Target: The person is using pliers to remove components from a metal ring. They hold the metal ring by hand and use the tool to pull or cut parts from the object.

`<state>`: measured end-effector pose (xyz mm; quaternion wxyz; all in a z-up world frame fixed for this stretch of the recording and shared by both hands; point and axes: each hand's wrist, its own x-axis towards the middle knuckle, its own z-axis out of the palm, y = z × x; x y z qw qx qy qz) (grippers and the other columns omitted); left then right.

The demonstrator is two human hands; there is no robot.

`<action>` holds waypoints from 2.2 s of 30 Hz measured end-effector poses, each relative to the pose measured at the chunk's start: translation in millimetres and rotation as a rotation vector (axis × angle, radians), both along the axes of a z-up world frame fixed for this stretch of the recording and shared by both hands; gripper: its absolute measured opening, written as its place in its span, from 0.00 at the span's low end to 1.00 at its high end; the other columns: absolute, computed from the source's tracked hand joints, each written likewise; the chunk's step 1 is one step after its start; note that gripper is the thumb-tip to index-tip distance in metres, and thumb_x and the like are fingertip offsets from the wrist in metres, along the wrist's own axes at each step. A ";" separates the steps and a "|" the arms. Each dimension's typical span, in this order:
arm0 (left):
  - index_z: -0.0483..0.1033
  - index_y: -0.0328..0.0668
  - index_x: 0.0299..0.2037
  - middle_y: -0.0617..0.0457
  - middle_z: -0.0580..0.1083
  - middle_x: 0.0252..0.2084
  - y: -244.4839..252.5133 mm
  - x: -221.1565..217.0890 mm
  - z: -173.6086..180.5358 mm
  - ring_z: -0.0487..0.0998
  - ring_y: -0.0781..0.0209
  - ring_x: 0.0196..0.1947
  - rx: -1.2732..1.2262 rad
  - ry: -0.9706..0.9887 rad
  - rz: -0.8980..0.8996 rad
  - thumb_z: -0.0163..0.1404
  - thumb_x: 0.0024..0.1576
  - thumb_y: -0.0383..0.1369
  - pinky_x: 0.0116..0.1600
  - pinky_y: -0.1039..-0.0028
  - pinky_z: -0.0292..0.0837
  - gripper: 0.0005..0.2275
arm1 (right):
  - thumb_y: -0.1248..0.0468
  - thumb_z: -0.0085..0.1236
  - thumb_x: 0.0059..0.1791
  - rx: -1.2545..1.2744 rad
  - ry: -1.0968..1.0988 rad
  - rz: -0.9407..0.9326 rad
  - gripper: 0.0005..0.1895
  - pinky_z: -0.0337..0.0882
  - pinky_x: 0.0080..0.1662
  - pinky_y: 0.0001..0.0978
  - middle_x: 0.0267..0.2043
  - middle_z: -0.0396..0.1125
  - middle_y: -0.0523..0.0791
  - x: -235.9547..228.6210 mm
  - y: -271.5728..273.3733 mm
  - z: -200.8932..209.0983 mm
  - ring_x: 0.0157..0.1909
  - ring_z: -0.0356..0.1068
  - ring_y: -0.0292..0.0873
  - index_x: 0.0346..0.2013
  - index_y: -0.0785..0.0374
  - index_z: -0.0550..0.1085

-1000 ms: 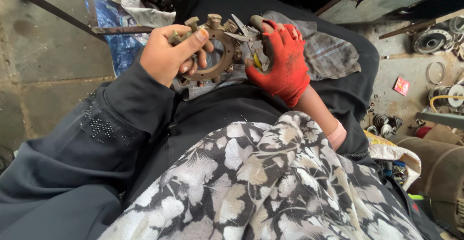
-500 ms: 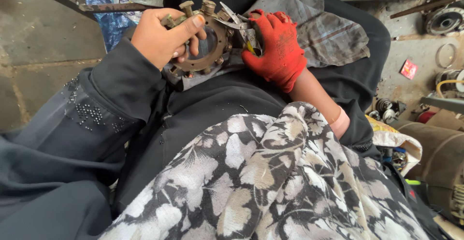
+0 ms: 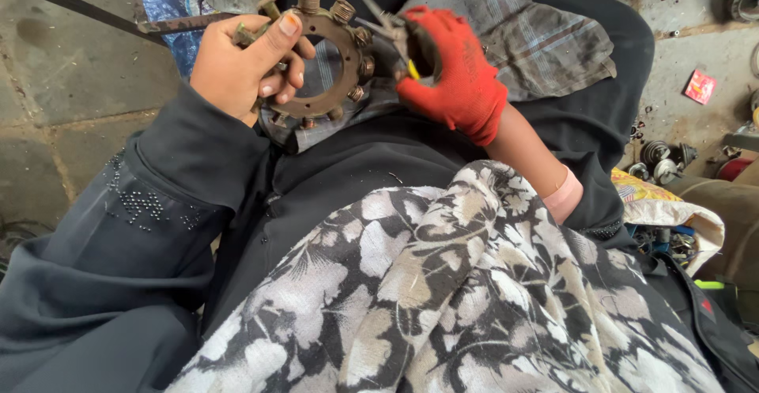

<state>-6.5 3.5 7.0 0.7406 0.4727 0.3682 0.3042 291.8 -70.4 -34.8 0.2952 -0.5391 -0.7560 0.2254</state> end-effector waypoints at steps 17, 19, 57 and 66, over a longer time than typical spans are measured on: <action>0.78 0.29 0.39 0.50 0.75 0.28 -10.8 -1.4 8.5 0.66 0.73 0.20 0.187 -0.001 0.004 0.53 0.68 0.40 0.28 0.81 0.64 0.16 | 0.60 0.66 0.47 0.045 -0.057 -0.079 0.29 0.65 0.65 0.47 0.61 0.68 0.52 -7.4 -6.7 -6.6 0.61 0.67 0.58 0.60 0.65 0.69; 0.79 0.30 0.39 0.50 0.75 0.28 -12.3 -0.8 10.7 0.66 0.73 0.20 0.209 0.013 0.008 0.53 0.68 0.40 0.28 0.81 0.64 0.16 | 0.61 0.66 0.47 0.028 -0.053 -0.115 0.30 0.64 0.66 0.48 0.61 0.69 0.51 -6.7 -9.4 -8.9 0.61 0.67 0.58 0.62 0.65 0.69; 0.80 0.33 0.44 0.51 0.75 0.30 10.9 4.0 -34.7 0.71 0.68 0.32 0.448 0.595 -0.118 0.57 0.62 0.40 0.37 0.74 0.68 0.14 | 0.53 0.64 0.40 -0.063 -0.150 -0.042 0.31 0.65 0.57 0.49 0.50 0.69 0.55 -14.4 9.2 -16.0 0.55 0.66 0.60 0.55 0.62 0.71; 0.80 0.38 0.50 0.48 0.81 0.41 5.9 6.0 -2.6 0.79 0.64 0.40 0.437 0.638 -0.075 0.63 0.53 0.40 0.45 0.75 0.73 0.18 | 0.51 0.64 0.38 -0.019 -0.249 -0.021 0.32 0.62 0.59 0.51 0.51 0.69 0.52 -22.4 9.0 -7.2 0.57 0.65 0.59 0.53 0.61 0.72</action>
